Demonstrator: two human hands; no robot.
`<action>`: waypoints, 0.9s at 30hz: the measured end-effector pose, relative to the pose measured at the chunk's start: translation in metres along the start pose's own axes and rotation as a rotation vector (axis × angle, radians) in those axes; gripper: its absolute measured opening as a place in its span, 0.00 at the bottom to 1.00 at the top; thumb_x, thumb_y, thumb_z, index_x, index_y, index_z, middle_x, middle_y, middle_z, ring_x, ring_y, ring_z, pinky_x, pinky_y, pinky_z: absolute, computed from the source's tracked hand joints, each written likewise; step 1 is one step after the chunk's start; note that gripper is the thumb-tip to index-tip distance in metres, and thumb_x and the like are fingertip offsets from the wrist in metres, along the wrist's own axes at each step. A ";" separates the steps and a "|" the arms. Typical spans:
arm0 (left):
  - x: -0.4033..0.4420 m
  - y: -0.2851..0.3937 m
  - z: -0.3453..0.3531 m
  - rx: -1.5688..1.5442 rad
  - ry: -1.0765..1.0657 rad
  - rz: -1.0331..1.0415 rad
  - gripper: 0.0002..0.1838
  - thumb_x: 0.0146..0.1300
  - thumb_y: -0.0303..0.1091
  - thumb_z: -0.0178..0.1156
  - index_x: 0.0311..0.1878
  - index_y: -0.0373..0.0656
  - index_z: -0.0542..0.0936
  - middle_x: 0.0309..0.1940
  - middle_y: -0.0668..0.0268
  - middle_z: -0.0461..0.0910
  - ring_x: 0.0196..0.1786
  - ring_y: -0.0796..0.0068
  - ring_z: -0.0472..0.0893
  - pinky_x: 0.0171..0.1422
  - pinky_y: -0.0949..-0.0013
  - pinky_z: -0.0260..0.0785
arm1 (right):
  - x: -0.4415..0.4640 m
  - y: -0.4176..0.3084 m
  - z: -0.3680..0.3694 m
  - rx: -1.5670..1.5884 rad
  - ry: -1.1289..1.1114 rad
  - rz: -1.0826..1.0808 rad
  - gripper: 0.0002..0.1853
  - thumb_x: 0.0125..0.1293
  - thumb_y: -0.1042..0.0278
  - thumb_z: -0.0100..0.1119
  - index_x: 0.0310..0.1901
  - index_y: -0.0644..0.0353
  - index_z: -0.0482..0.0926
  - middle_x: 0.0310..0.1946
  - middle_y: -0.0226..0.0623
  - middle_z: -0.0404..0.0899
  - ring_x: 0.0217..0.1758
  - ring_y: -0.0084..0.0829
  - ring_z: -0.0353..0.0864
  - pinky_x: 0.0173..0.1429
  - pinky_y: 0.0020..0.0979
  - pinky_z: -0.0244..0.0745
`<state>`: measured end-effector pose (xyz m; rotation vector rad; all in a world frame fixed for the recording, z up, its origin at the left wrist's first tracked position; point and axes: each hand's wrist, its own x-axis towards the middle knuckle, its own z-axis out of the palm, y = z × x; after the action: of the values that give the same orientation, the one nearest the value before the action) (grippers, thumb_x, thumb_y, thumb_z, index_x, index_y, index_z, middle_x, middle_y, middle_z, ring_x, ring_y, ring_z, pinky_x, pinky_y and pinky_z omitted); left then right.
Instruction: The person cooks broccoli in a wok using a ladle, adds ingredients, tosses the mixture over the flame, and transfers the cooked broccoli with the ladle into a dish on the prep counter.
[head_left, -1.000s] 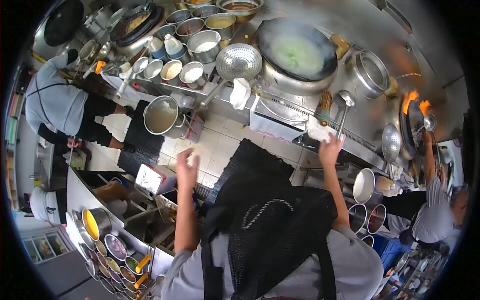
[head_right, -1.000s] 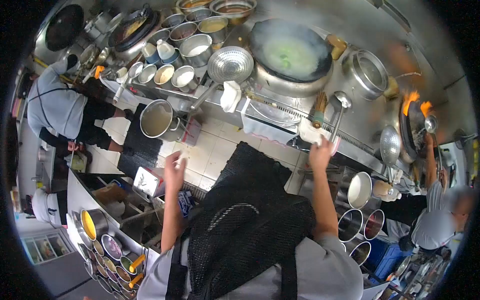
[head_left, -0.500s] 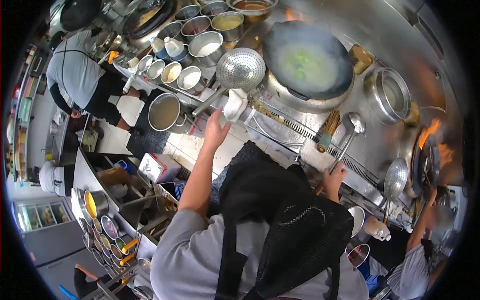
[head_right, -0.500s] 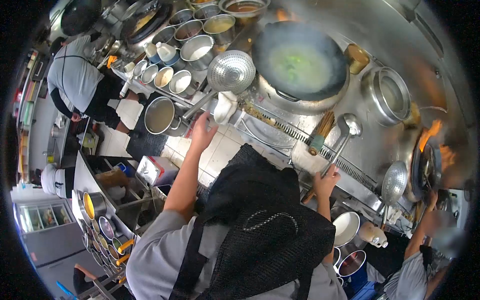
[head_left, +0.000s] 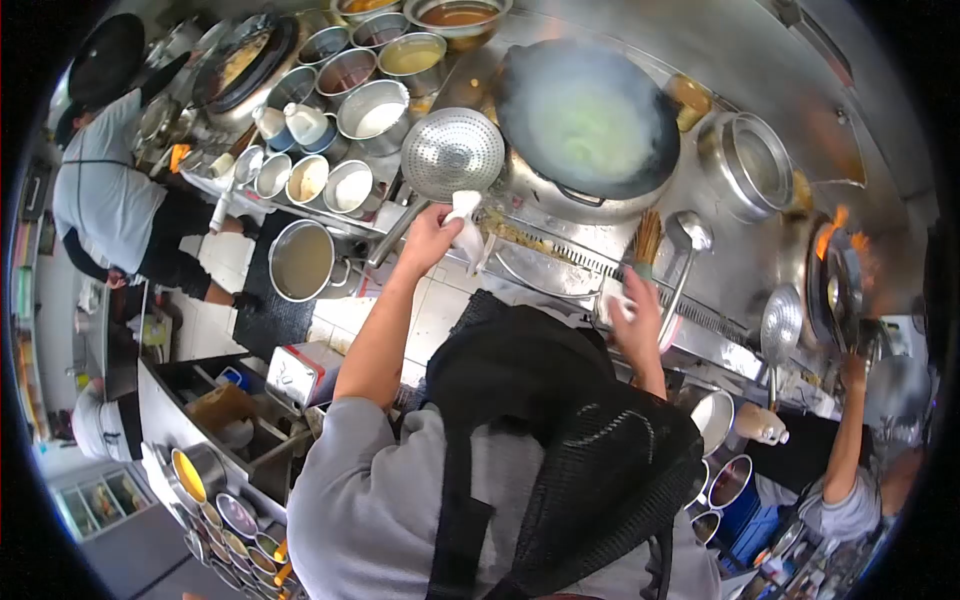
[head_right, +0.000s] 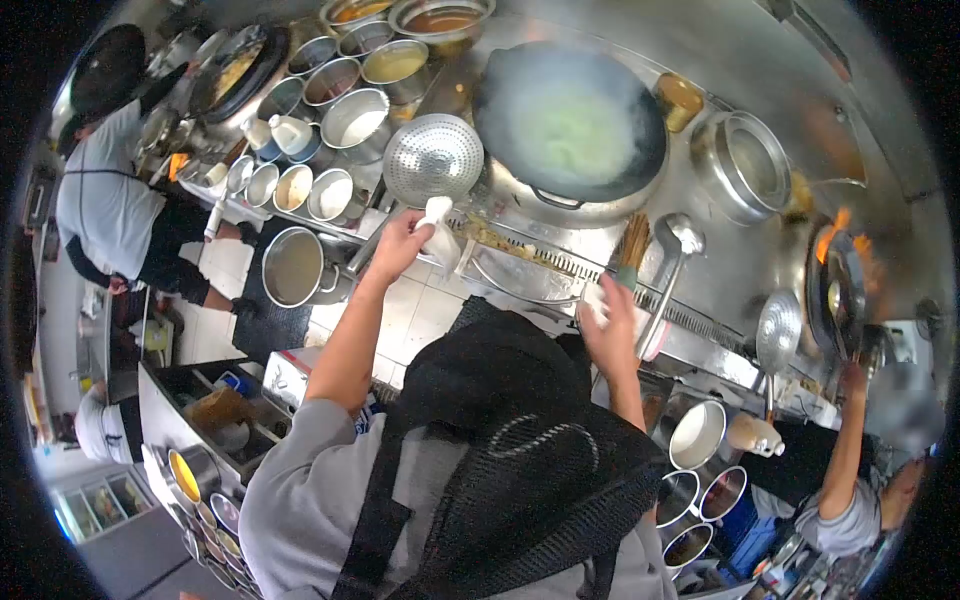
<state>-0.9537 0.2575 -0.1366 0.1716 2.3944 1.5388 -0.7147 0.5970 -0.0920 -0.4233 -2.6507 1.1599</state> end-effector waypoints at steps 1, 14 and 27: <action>-0.006 0.026 -0.001 -0.014 -0.016 0.009 0.22 0.63 0.36 0.67 0.56 0.30 0.81 0.40 0.54 0.87 0.43 0.69 0.85 0.49 0.64 0.77 | 0.014 -0.033 0.011 0.045 -0.065 -0.081 0.35 0.66 0.66 0.70 0.73 0.61 0.69 0.65 0.53 0.71 0.64 0.44 0.75 0.65 0.41 0.74; -0.067 0.132 -0.083 0.187 -0.172 0.899 0.50 0.53 0.26 0.71 0.80 0.44 0.61 0.79 0.52 0.61 0.83 0.49 0.56 0.86 0.50 0.47 | 0.079 -0.191 0.059 1.742 -0.341 0.230 0.38 0.78 0.41 0.46 0.74 0.68 0.65 0.73 0.53 0.70 0.74 0.54 0.71 0.79 0.55 0.62; -0.058 0.113 -0.087 0.240 -0.434 0.912 0.36 0.59 0.25 0.67 0.73 0.44 0.69 0.68 0.54 0.71 0.71 0.51 0.71 0.76 0.56 0.65 | 0.048 -0.199 0.071 1.840 -0.495 0.377 0.38 0.78 0.38 0.42 0.72 0.68 0.68 0.70 0.53 0.74 0.70 0.53 0.76 0.77 0.53 0.67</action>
<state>-0.9309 0.2148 0.0101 1.6394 2.2016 1.2698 -0.8158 0.4363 0.0122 -0.1917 -0.6620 3.2272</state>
